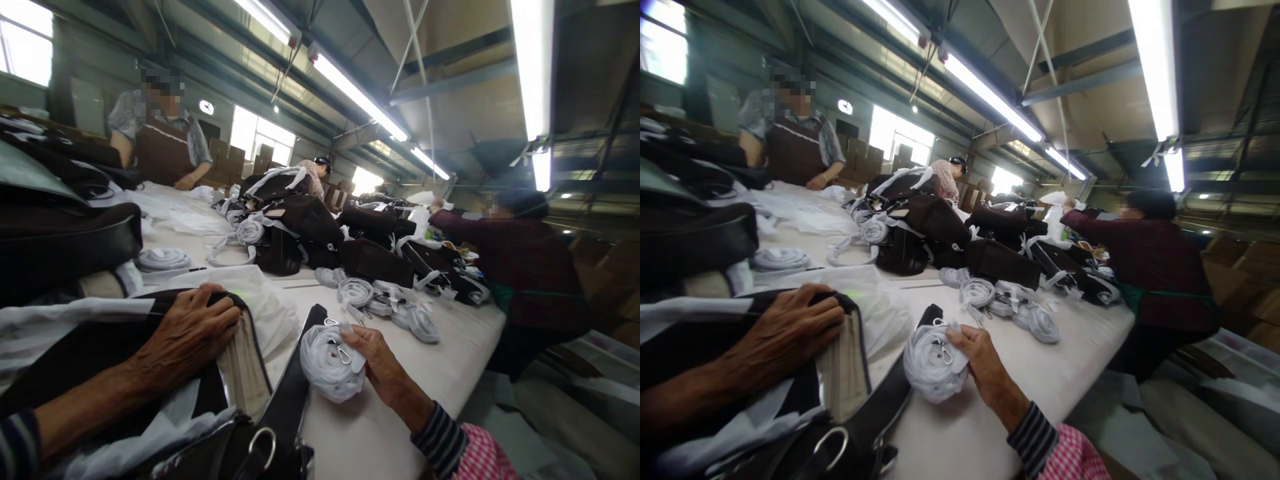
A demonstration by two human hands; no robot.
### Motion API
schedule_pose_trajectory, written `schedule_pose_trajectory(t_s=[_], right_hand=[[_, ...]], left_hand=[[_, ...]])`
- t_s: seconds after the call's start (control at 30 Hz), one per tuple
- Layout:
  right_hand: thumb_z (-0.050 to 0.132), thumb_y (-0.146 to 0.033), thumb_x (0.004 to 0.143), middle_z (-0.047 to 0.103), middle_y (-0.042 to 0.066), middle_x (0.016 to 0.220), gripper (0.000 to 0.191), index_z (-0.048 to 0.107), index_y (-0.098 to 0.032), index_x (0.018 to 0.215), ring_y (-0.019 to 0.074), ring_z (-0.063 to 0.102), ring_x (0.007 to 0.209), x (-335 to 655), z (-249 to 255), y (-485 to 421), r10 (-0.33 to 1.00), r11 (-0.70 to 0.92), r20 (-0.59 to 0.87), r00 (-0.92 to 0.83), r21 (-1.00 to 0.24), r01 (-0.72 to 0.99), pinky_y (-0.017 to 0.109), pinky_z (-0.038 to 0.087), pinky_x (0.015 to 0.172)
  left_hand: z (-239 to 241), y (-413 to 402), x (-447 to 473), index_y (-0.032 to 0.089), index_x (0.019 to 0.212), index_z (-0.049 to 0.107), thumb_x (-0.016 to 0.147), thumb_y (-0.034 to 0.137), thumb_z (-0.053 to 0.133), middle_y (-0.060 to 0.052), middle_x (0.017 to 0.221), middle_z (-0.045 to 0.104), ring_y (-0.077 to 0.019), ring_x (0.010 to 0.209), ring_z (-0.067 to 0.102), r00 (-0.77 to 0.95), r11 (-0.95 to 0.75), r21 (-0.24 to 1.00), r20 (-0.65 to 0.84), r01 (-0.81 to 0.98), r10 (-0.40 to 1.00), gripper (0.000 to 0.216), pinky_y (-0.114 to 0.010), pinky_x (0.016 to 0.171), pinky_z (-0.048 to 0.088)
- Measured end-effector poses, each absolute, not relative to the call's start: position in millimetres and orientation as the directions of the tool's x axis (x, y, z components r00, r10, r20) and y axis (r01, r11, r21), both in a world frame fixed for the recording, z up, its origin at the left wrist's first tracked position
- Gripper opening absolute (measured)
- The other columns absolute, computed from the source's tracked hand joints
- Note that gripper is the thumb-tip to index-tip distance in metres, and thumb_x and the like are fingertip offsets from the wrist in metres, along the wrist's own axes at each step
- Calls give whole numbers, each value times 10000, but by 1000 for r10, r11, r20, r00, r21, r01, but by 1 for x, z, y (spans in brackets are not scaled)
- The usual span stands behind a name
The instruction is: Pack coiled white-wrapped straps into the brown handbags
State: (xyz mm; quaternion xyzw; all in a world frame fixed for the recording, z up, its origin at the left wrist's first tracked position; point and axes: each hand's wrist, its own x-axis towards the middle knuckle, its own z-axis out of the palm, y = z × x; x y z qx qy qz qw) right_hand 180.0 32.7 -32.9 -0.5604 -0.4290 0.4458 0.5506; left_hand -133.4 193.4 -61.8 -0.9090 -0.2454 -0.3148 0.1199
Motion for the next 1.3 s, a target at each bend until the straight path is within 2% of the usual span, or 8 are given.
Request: schedule_pose_trajectory(t_s=[0.3, 0.43, 0.6, 0.77, 0.87, 1.03, 1.17, 1.3], right_hand=[[828, -530, 794, 560, -26, 683, 415, 669, -146, 803, 97, 430, 597, 137, -24, 59, 965, 113, 117, 236, -993, 33, 228, 336, 553], [820, -568, 782, 635, 3, 754, 439, 713, -154, 882, 143, 533, 662, 107, -31, 89, 966, 186, 182, 185, -982, -6, 251, 418, 602], [809, -525, 815, 701, 34, 846, 398, 757, -156, 954, 178, 612, 759, 88, -43, 105, 986, 162, 158, 55, -984, -76, 265, 483, 684], [778, -505, 860, 722, 40, 913, 365, 768, -174, 1013, 197, 642, 838, 89, -44, 108, 982, 186, 187, -15, -981, -54, 279, 510, 748], [753, -511, 883, 706, 35, 878, 359, 756, -169, 992, 180, 619, 798, 89, -44, 109, 981, 189, 189, -52, -982, 0, 266, 491, 706], [679, -512, 938, 716, 50, 924, 360, 735, -174, 1050, 198, 630, 822, 85, -41, 105, 966, 259, 255, -49, -952, 163, 285, 500, 706], [684, -443, 940, 697, 96, 1143, 372, 675, -208, 1228, 259, 637, 1025, 89, -36, 92, 834, 436, 545, 83, -745, 504, 334, 520, 777], [727, -299, 931, 655, 101, 1154, 240, 692, -229, 1158, 274, 582, 1084, 89, -35, 74, 606, 566, 785, -130, -310, 764, 404, 513, 892]], left_hand=[[-16, 177, -129, 251, 1008, 664, 1000, 194, 552, -5, 1074, 681, -262, 1128, 507, 723, -930, 132, 595, 342, 351, 126, -387, 951, 355], [0, 155, -119, 252, 1073, 638, 1031, 277, 546, -15, 1089, 645, -225, 1049, 530, 776, -926, 294, 517, 236, 362, 104, -354, 936, 406], [-22, 163, -122, 204, 1176, 575, 885, 309, 673, -73, 1188, 607, -275, 1084, 541, 597, -680, 643, 405, 352, 692, 325, -392, 902, 450], [-30, 178, -125, 173, 1081, 625, 846, 426, 722, -52, 1050, 671, -259, 1018, 604, 689, -427, 902, 273, 58, 672, 359, -368, 902, 460], [-29, 178, -124, 169, 1124, 628, 844, 412, 750, -43, 1033, 689, -243, 989, 617, 722, -330, 943, 246, -25, 647, 390, -346, 880, 466], [-27, 168, -124, 170, 1104, 673, 889, 390, 735, -31, 1043, 680, -231, 1008, 594, 738, -398, 916, 308, -58, 600, 314, -324, 891, 453], [-25, 163, -124, 153, 1050, 691, 878, 353, 748, -31, 1013, 697, -209, 951, 611, 700, -262, 954, 285, -143, 655, 270, -300, 840, 464], [-22, 160, -123, 138, 1023, 689, 816, 349, 803, -26, 966, 702, -185, 888, 611, 649, -161, 968, 250, -195, 719, 317, -282, 796, 458]])
